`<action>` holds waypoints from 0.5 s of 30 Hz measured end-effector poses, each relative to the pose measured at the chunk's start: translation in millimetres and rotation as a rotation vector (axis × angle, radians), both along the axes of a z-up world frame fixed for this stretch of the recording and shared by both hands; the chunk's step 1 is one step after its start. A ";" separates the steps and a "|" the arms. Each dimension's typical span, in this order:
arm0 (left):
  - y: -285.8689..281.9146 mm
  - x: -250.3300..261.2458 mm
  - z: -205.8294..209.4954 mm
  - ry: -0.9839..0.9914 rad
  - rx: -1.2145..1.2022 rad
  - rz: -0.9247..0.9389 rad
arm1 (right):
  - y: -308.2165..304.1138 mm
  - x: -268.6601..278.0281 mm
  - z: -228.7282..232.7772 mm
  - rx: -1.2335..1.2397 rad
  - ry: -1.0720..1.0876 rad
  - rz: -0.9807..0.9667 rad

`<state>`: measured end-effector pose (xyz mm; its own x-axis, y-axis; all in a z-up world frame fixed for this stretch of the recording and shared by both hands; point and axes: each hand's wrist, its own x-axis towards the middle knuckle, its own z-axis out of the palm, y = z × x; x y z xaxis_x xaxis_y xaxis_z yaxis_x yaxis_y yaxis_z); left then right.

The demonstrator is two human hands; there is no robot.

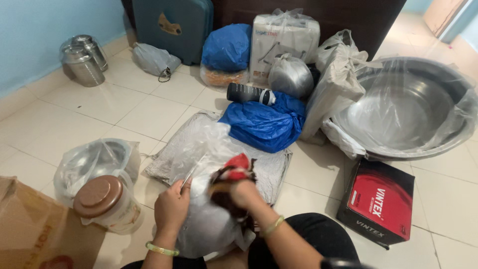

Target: The person sits on the floor and wipes a plastic container with a cloth before placing a cloth and other items into a blue plastic bag.

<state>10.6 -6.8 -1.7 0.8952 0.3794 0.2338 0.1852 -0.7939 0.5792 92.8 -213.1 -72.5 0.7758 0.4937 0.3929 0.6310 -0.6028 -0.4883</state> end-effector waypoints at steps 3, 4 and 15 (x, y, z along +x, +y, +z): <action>3.7 -3.5 1.8 0.120 -0.076 -0.001 | -18.9 52.3 -36.8 -0.094 0.037 -0.139; 5.4 -2.1 0.7 0.086 -0.054 -0.006 | -23.9 63.2 -56.0 -0.162 0.052 -0.154; 65.4 11.8 -107.4 -0.149 -0.479 -0.116 | -22.5 133.6 -155.8 -0.116 0.022 -0.283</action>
<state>22.5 58.6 -109.1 0.9080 0.3753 0.1861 -0.0006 -0.4433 0.8964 226.4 -235.6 -228.3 0.8964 0.2976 0.3285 0.4205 -0.8054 -0.4178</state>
